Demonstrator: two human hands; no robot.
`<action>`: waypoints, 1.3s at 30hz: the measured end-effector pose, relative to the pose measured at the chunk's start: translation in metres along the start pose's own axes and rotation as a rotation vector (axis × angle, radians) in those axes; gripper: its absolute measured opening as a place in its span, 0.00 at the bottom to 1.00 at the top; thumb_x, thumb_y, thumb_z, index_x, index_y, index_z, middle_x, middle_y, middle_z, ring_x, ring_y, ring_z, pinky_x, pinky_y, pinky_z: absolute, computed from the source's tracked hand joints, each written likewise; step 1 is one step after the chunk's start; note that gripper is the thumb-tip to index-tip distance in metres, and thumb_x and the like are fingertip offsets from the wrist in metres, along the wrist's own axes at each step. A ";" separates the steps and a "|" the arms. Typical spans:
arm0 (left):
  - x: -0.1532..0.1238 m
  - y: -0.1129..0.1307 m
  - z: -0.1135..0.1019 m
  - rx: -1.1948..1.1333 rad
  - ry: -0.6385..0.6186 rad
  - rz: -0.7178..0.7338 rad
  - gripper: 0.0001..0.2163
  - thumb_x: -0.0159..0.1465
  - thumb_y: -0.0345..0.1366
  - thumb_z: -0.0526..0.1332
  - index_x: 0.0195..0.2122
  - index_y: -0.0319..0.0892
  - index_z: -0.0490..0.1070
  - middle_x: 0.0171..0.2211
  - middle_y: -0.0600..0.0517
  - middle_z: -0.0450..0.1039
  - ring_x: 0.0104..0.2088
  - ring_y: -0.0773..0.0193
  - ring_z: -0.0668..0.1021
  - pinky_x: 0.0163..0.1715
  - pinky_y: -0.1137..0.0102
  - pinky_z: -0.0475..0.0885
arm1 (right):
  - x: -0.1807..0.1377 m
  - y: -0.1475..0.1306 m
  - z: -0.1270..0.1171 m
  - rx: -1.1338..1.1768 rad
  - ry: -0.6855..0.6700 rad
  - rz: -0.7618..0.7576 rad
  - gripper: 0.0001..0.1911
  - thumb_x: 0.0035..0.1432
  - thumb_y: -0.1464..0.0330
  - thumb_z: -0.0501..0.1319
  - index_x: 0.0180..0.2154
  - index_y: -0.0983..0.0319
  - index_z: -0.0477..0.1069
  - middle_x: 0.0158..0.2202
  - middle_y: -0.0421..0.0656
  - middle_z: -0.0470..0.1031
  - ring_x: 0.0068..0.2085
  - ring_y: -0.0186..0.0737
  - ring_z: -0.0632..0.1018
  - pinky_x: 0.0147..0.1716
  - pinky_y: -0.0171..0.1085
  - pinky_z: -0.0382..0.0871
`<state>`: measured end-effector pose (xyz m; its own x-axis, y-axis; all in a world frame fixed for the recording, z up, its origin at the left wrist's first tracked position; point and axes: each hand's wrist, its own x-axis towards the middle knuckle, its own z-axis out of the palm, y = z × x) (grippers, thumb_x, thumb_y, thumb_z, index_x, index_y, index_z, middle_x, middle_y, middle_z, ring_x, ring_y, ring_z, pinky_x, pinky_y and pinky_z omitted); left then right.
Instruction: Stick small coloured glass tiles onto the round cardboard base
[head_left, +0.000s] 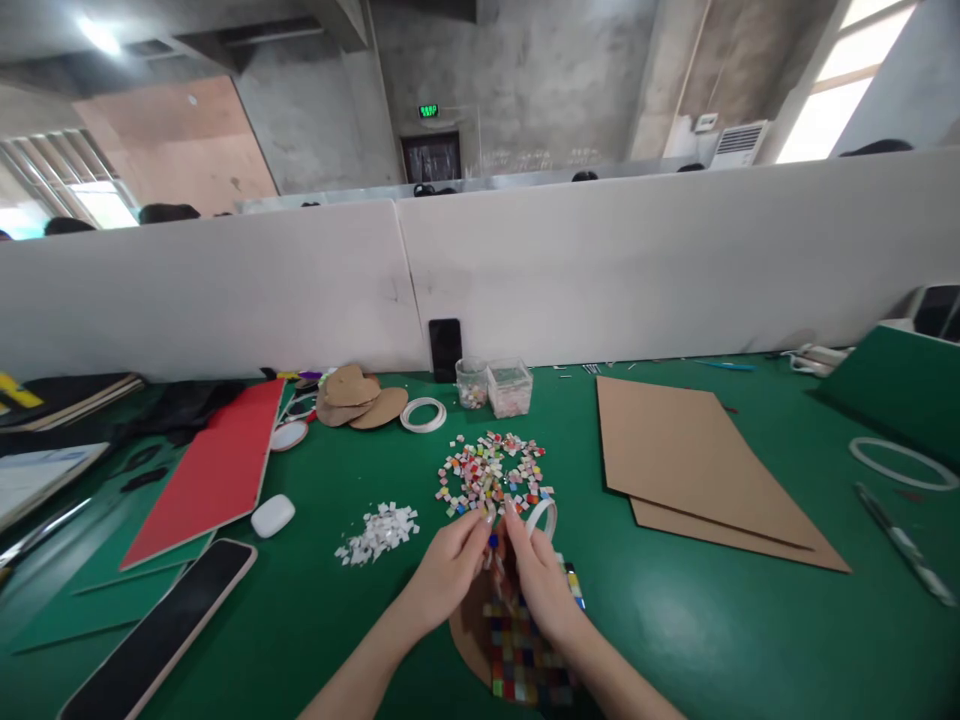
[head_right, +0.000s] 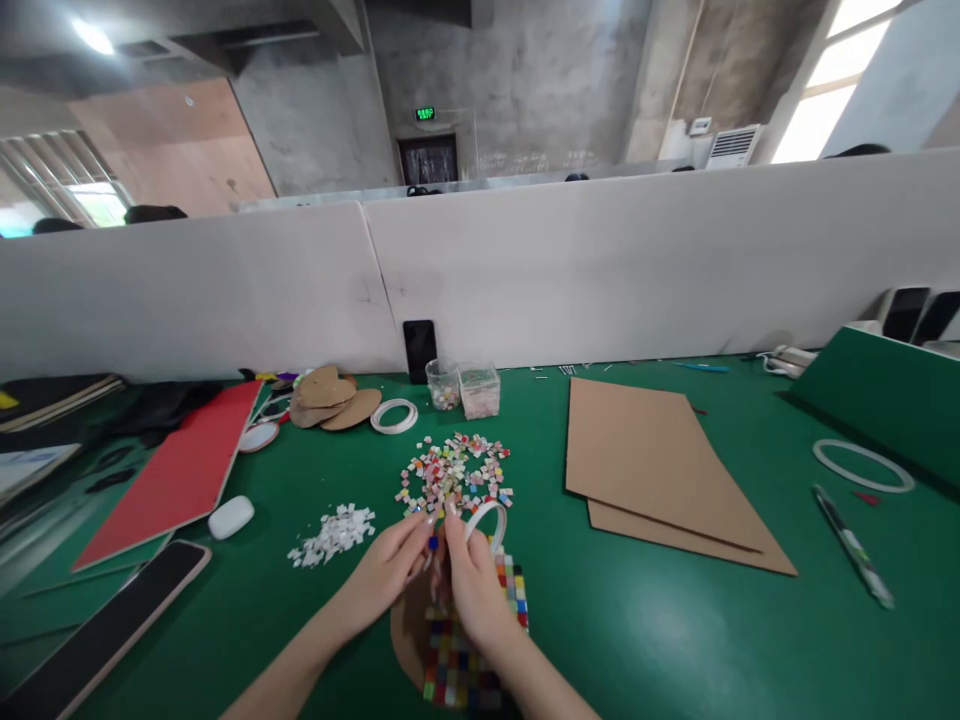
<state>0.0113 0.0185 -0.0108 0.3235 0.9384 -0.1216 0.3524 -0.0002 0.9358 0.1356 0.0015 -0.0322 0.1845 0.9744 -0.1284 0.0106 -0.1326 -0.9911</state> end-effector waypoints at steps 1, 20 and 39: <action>0.000 -0.001 0.001 0.013 0.000 0.018 0.15 0.63 0.45 0.47 0.24 0.42 0.55 0.19 0.59 0.52 0.21 0.70 0.57 0.22 0.74 0.54 | 0.001 0.001 0.000 0.002 -0.022 0.022 0.22 0.53 0.50 0.52 0.21 0.59 0.67 0.21 0.39 0.70 0.27 0.40 0.74 0.28 0.36 0.68; -0.005 -0.027 -0.001 0.767 0.000 0.101 0.17 0.66 0.38 0.42 0.22 0.40 0.60 0.28 0.52 0.59 0.31 0.63 0.64 0.31 0.68 0.59 | 0.028 0.013 -0.016 0.159 0.016 -0.142 0.25 0.57 0.50 0.49 0.17 0.60 0.56 0.11 0.33 0.56 0.12 0.27 0.58 0.12 0.30 0.50; -0.008 -0.020 0.019 1.049 0.045 0.023 0.16 0.66 0.33 0.42 0.30 0.39 0.67 0.32 0.48 0.65 0.34 0.58 0.67 0.33 0.65 0.58 | 0.031 0.021 -0.014 0.167 0.017 -0.082 0.26 0.57 0.50 0.49 0.16 0.60 0.55 0.10 0.34 0.57 0.12 0.27 0.58 0.11 0.30 0.50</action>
<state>0.0189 0.0043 -0.0345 0.3146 0.9463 -0.0749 0.9377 -0.2976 0.1791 0.1557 0.0268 -0.0562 0.2061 0.9773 -0.0482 -0.1365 -0.0200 -0.9904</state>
